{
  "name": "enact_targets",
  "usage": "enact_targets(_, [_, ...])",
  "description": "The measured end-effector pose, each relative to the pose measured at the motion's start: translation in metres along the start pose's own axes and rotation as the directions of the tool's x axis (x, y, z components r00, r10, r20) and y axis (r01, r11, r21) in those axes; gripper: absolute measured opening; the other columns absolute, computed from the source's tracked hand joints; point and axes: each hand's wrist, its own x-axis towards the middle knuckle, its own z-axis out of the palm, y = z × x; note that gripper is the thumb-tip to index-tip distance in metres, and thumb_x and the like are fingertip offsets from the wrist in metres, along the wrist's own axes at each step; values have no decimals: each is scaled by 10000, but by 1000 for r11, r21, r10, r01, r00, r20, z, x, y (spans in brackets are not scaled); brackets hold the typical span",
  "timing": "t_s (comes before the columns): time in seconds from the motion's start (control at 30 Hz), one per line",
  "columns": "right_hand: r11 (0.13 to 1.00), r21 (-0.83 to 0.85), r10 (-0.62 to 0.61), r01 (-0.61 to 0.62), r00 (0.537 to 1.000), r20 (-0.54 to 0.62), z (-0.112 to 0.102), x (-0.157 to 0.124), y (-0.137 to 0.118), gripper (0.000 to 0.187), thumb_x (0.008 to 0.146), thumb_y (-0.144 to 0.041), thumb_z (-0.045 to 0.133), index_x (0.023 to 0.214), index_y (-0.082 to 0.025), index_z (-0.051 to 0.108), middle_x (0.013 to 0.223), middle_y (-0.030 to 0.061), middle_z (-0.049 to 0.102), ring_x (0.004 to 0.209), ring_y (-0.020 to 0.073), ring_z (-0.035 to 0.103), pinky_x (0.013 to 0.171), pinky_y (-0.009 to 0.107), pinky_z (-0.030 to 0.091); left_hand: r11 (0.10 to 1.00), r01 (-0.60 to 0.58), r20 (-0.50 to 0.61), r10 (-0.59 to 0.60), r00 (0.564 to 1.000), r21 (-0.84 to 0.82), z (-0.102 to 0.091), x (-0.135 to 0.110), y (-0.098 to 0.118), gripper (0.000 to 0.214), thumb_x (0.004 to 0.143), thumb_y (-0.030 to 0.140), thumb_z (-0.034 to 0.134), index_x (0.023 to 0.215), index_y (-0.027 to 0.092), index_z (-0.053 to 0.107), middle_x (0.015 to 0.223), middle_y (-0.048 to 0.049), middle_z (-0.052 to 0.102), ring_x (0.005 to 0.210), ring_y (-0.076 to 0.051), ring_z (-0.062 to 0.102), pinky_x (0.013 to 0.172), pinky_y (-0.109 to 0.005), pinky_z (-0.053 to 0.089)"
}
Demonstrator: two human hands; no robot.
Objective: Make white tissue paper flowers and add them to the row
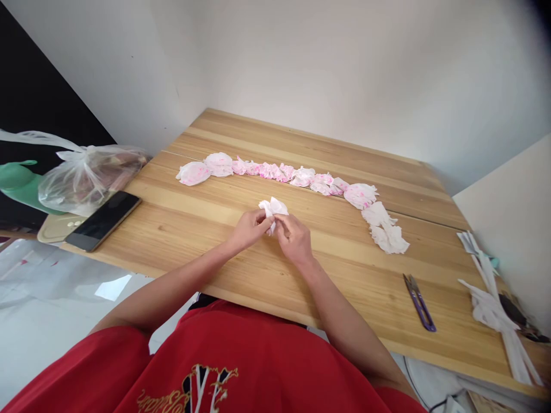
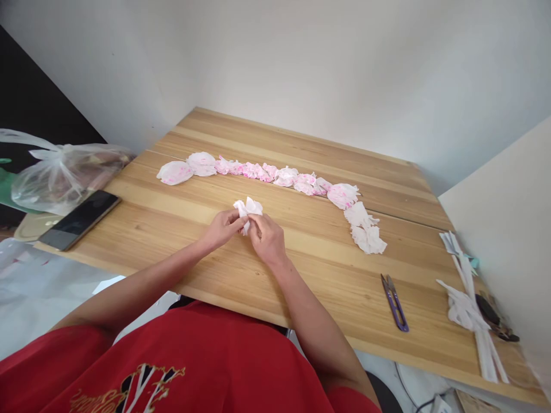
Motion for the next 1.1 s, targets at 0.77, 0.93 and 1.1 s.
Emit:
enact_targets(0.77, [994,-106,-15,18,1000,24,-3,-2,6,198,918,-271,477,916,-218,668,797,37,705,672,158,621,642,275,444,951,-7,43,21,999,-308,5,-5,-16,204,866,347,542,821,149,519,752,4,551,706,-106,525,682,-224,404])
enact_targets(0.93, [997,-73,-7,8,1000,11,-4,-1,4,185,912,-242,486,913,-194,665,787,36,701,669,151,619,641,265,441,965,-7,42,19,999,-263,2,-6,-9,220,874,360,515,809,150,518,742,5,530,700,-113,508,673,-231,409])
enact_targets(1.1, [997,-79,-4,6,1000,28,-4,-3,4,190,917,-248,485,911,-204,670,783,25,699,665,144,613,638,260,432,986,-23,7,24,1000,-164,-1,-7,-4,287,905,384,447,764,149,534,720,1,522,691,-115,490,665,-229,407])
